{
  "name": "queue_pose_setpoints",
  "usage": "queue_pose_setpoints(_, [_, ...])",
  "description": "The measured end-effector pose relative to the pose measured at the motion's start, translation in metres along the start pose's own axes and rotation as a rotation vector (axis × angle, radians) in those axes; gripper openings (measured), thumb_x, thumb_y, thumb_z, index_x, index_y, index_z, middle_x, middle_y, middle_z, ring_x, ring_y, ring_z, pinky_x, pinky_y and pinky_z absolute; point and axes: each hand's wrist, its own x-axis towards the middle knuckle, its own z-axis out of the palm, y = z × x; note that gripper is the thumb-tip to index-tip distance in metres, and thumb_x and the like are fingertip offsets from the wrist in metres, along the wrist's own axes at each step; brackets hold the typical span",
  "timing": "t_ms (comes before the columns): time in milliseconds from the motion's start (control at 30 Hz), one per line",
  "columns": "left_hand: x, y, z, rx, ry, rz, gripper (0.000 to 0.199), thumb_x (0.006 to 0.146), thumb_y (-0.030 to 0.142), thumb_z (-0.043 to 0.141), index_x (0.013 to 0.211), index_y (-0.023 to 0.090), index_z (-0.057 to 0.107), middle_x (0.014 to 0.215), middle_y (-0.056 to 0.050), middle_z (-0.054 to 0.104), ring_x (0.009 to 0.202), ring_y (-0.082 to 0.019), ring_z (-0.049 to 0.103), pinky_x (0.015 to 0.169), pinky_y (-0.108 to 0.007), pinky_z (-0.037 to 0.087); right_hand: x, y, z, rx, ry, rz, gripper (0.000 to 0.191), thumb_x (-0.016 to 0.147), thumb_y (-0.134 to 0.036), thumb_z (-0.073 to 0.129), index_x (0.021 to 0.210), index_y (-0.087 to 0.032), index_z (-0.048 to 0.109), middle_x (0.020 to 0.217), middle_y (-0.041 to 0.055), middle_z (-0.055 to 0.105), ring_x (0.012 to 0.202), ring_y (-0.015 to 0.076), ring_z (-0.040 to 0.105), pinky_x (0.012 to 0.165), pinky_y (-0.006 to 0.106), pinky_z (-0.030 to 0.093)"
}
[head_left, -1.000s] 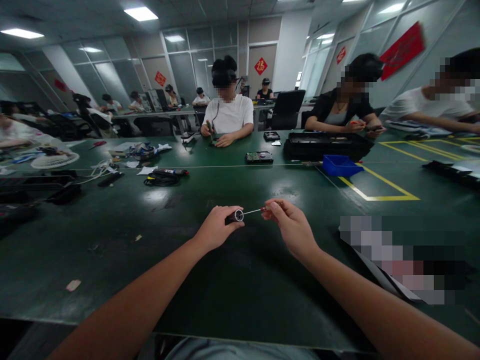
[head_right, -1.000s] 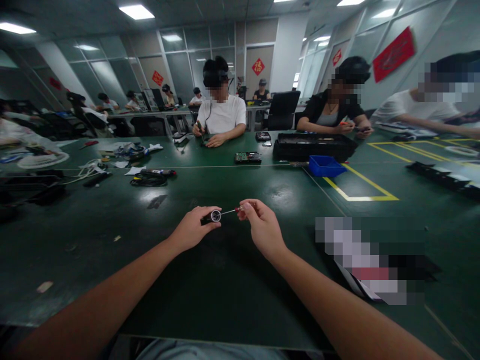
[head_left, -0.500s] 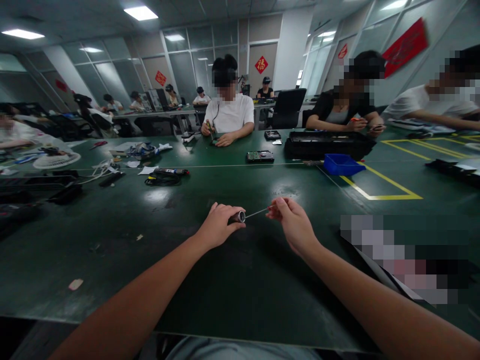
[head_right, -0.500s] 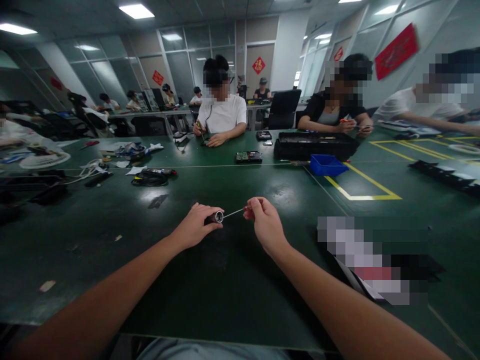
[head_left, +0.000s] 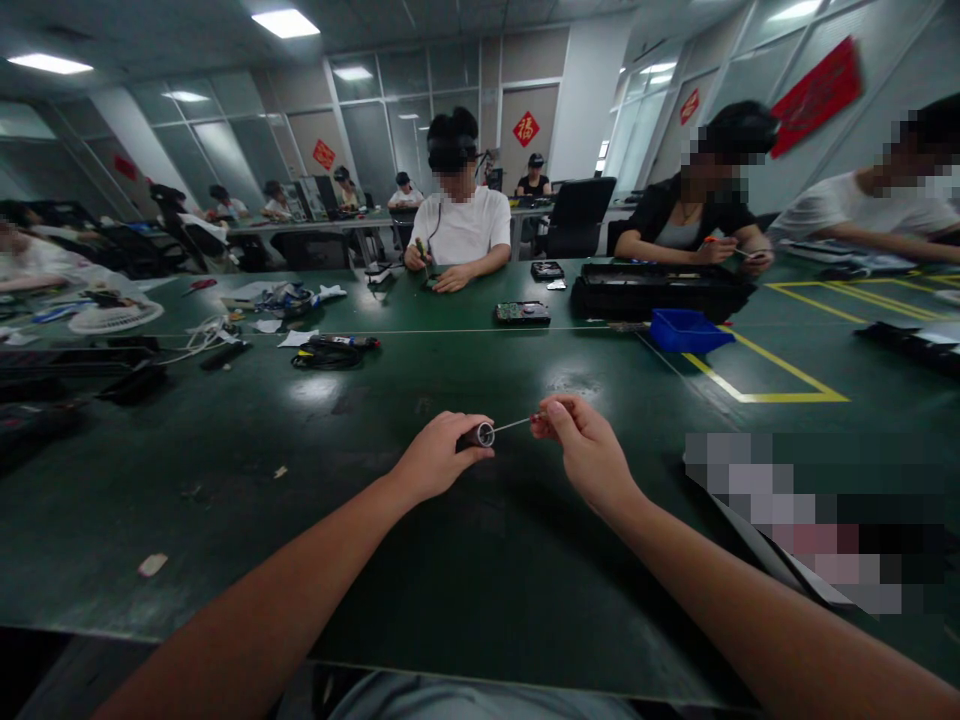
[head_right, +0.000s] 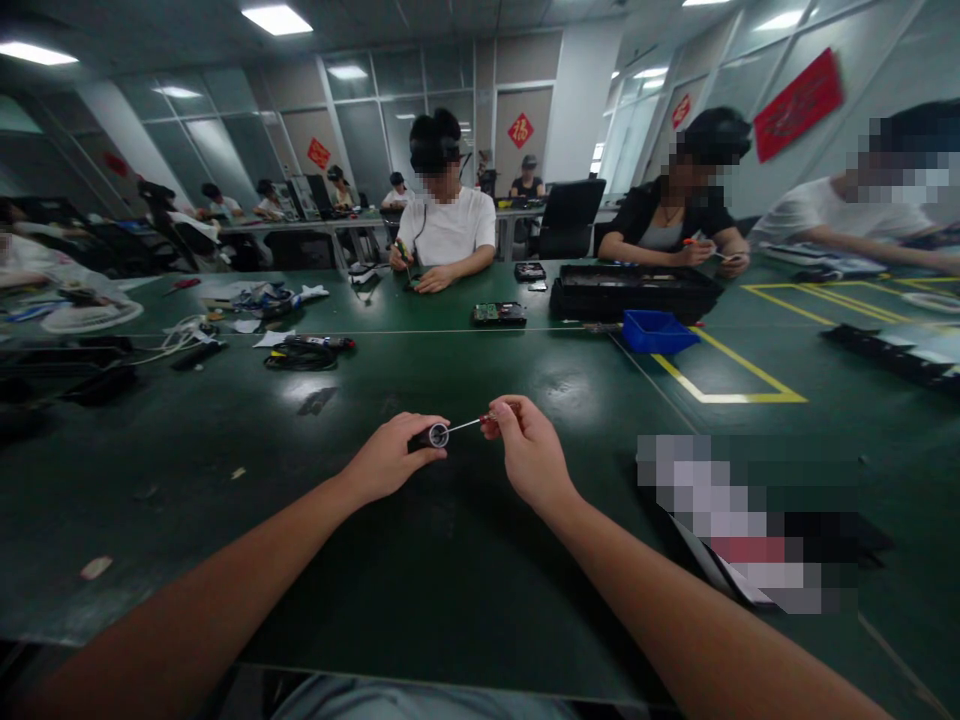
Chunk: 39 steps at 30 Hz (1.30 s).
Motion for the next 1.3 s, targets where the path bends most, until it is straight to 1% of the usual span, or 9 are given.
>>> queue_pose_setpoints(100, [0.0, 0.0, 0.0, -0.011, 0.013, 0.01, 0.036, 0.09, 0.034, 0.069, 0.124, 0.025, 0.065, 0.119, -0.004, 0.068, 0.112, -0.025, 0.058, 0.099, -0.04, 0.045, -0.002, -0.009, -0.002, -0.112, -0.018, -0.037, 0.033, 0.092, -0.053, 0.057, 0.092, -0.021, 0.065, 0.08, 0.0046, 0.071, 0.074, 0.0198, 0.067, 0.072, 0.035, 0.053])
queue_pose_setpoints(267, [-0.001, 0.002, -0.001, -0.011, 0.027, -0.013, 0.035, 0.09, 0.034, 0.069, 0.124, 0.025, 0.065, 0.113, -0.004, 0.069, 0.106, -0.025, 0.059, 0.093, -0.038, 0.046, -0.008, -0.022, -0.006, -0.413, 0.011, -0.079, 0.039, 0.087, -0.056, 0.063, 0.067, -0.023, 0.06, 0.057, -0.0003, 0.062, 0.051, 0.016, 0.054, 0.052, 0.03, 0.039])
queue_pose_setpoints(467, [-0.001, -0.001, 0.0, -0.007, 0.031, -0.007, 0.037, 0.091, 0.037, 0.07, 0.126, 0.025, 0.064, 0.114, -0.004, 0.068, 0.106, -0.024, 0.06, 0.093, -0.038, 0.045, -0.013, -0.025, -0.006, -0.408, -0.11, -0.232, 0.014, 0.093, -0.035, 0.055, 0.094, -0.024, 0.064, 0.083, 0.0031, 0.072, 0.071, 0.0201, 0.065, 0.064, 0.032, 0.046])
queue_pose_setpoints(633, [-0.001, 0.0, 0.001, -0.02, 0.029, 0.011, 0.037, 0.09, 0.035, 0.071, 0.125, 0.025, 0.064, 0.114, -0.003, 0.069, 0.106, -0.023, 0.06, 0.093, -0.037, 0.045, -0.013, -0.023, -0.006, -0.428, -0.141, -0.189, 0.026, 0.098, -0.04, 0.047, 0.092, -0.024, 0.066, 0.064, -0.0009, 0.063, 0.06, 0.0182, 0.061, 0.059, 0.031, 0.043])
queue_pose_setpoints(767, [0.0, 0.001, 0.0, -0.021, 0.038, 0.014, 0.037, 0.089, 0.032, 0.073, 0.124, 0.024, 0.065, 0.111, -0.002, 0.069, 0.106, -0.022, 0.061, 0.094, -0.036, 0.045, -0.013, -0.023, -0.005, -0.475, -0.112, -0.178, 0.03, 0.101, -0.039, 0.041, 0.114, -0.022, 0.062, 0.063, -0.002, 0.059, 0.055, 0.0175, 0.059, 0.056, 0.03, 0.042])
queue_pose_setpoints(833, [0.0, 0.0, 0.001, -0.024, 0.046, 0.013, 0.037, 0.089, 0.033, 0.073, 0.124, 0.024, 0.065, 0.111, -0.003, 0.069, 0.105, -0.022, 0.061, 0.094, -0.036, 0.045, -0.014, -0.023, -0.005, -0.455, -0.142, -0.211, 0.031, 0.101, -0.034, 0.041, 0.124, -0.021, 0.057, 0.07, -0.0007, 0.061, 0.062, 0.0179, 0.061, 0.06, 0.03, 0.044])
queue_pose_setpoints(933, [0.0, -0.003, 0.002, -0.027, 0.055, 0.014, 0.038, 0.088, 0.033, 0.073, 0.124, 0.024, 0.065, 0.116, -0.003, 0.069, 0.108, -0.023, 0.061, 0.096, -0.037, 0.045, -0.016, -0.024, -0.005, -0.424, -0.175, -0.231, 0.03, 0.102, -0.036, 0.038, 0.116, -0.022, 0.061, 0.074, 0.0008, 0.063, 0.069, 0.0183, 0.062, 0.065, 0.031, 0.046])
queue_pose_setpoints(1067, [0.0, -0.003, 0.003, -0.025, 0.046, 0.018, 0.038, 0.089, 0.033, 0.073, 0.125, 0.024, 0.065, 0.116, -0.004, 0.069, 0.108, -0.023, 0.061, 0.097, -0.037, 0.045, -0.016, -0.022, -0.003, -0.371, -0.098, -0.187, 0.027, 0.1, -0.039, 0.043, 0.114, -0.023, 0.06, 0.081, 0.0029, 0.067, 0.072, 0.0192, 0.063, 0.066, 0.033, 0.047])
queue_pose_setpoints(1300, [0.001, 0.001, -0.002, -0.008, 0.05, 0.019, 0.038, 0.09, 0.033, 0.07, 0.127, 0.024, 0.063, 0.112, -0.004, 0.068, 0.105, -0.023, 0.061, 0.094, -0.038, 0.047, -0.004, -0.01, 0.003, 0.158, -0.008, 0.038, 0.03, 0.089, -0.049, 0.061, 0.094, -0.02, 0.067, 0.083, 0.0043, 0.068, 0.078, 0.019, 0.065, 0.078, 0.037, 0.054])
